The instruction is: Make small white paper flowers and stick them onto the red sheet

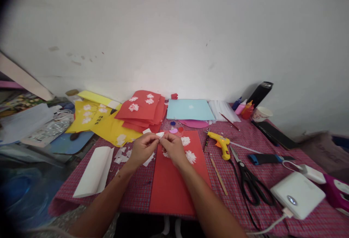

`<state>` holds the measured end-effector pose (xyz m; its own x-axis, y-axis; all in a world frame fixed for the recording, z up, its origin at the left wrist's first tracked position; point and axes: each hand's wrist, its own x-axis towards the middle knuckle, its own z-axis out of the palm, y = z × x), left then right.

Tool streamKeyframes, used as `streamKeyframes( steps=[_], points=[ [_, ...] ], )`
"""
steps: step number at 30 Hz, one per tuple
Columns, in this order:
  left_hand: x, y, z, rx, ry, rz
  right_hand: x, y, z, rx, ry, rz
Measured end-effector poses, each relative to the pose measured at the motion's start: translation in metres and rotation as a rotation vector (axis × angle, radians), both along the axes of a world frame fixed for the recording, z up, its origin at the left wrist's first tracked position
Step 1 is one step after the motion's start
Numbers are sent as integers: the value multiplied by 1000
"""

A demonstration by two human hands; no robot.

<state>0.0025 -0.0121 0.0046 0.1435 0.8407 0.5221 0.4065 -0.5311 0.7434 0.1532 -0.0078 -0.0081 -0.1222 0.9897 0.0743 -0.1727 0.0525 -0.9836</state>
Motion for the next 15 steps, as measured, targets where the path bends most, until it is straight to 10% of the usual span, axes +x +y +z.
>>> streamKeyframes(
  steps=[15],
  points=[
    [2,1,-2,71,44,29,0,1,-1,52,6,-32]
  ],
)
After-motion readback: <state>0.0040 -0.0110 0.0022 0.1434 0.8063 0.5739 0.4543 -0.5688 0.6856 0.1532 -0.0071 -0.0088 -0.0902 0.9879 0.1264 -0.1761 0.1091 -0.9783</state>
